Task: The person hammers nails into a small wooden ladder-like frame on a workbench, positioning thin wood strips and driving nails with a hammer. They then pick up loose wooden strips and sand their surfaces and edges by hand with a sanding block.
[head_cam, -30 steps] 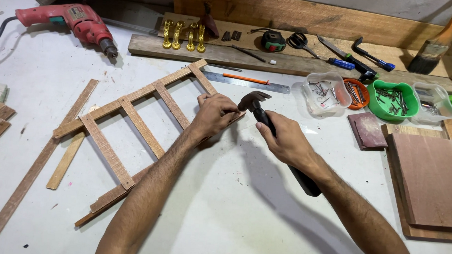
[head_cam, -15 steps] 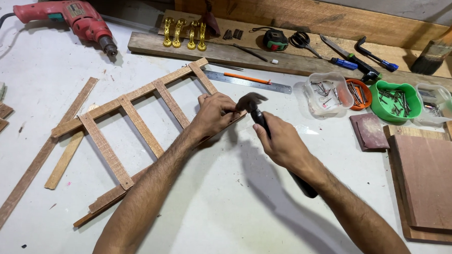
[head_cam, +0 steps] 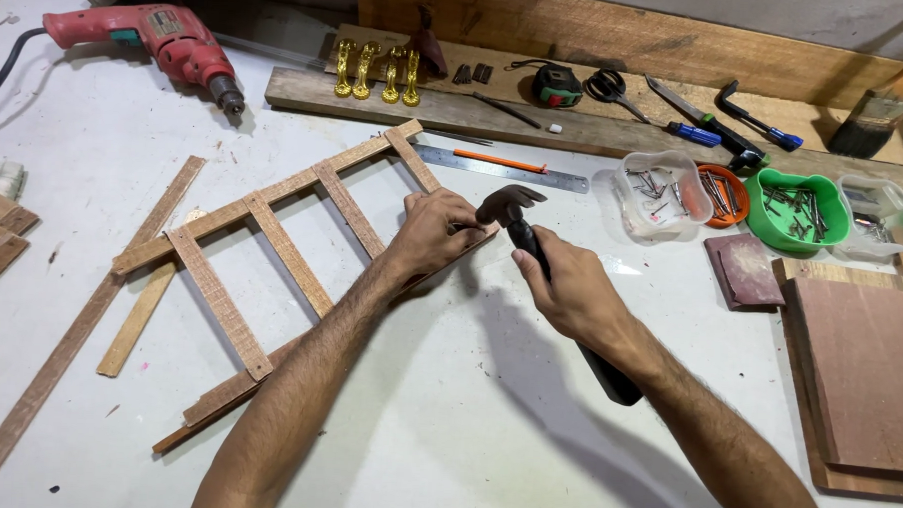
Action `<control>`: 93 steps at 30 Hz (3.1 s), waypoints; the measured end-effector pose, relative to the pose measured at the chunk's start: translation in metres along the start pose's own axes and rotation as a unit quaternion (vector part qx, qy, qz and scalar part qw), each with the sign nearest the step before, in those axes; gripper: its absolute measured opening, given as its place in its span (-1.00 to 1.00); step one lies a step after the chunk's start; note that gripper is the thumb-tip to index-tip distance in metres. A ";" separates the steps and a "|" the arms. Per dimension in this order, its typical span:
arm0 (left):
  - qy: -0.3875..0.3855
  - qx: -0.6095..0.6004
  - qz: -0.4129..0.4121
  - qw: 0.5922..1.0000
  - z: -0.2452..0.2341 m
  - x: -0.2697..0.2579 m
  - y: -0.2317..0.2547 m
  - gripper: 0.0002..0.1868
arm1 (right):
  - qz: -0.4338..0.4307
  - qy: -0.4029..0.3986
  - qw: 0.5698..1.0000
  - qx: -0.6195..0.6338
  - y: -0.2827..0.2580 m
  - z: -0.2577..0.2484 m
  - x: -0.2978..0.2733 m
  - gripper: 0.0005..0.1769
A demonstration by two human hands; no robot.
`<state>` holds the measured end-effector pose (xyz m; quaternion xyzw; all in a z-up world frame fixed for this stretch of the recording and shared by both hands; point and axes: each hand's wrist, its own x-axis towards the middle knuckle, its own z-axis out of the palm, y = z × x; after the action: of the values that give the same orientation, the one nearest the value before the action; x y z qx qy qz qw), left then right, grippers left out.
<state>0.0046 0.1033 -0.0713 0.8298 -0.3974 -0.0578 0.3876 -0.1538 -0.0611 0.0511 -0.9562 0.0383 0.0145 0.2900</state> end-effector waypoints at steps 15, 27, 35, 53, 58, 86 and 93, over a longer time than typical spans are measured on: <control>0.027 0.016 0.035 0.999 0.012 0.003 -0.019 -0.88 | -0.007 -0.035 0.999 -0.038 0.032 0.027 0.006 -0.65; 0.016 0.015 0.037 0.999 0.016 0.007 -0.027 -0.84 | 0.053 -0.083 0.993 -0.058 0.017 0.014 0.007 -0.64; 0.010 0.003 0.018 1.000 0.012 0.006 -0.024 -0.88 | -0.044 0.008 0.999 -0.015 0.032 0.024 0.006 -0.63; 0.009 -0.005 0.027 1.000 -0.001 0.002 -0.002 -0.90 | -0.059 0.009 0.998 -0.020 0.019 0.007 0.001 -0.65; 0.010 -0.031 0.026 0.999 0.011 0.009 -0.024 -0.88 | 0.019 -0.076 0.996 -0.038 0.036 0.024 0.011 -0.66; -0.052 0.137 -0.089 0.985 -0.022 -0.046 0.038 -0.29 | 0.094 -0.012 0.994 0.052 0.049 0.004 -0.017 -0.51; -0.006 0.082 -0.106 0.991 -0.017 -0.023 0.045 -0.46 | 0.016 0.083 0.995 -0.059 0.096 0.015 -0.015 -0.58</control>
<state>-0.0317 0.1123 -0.0340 0.8958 -0.3126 -0.0708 0.3078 -0.1770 -0.1313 -0.0134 -0.9688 0.0770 -0.0582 0.2285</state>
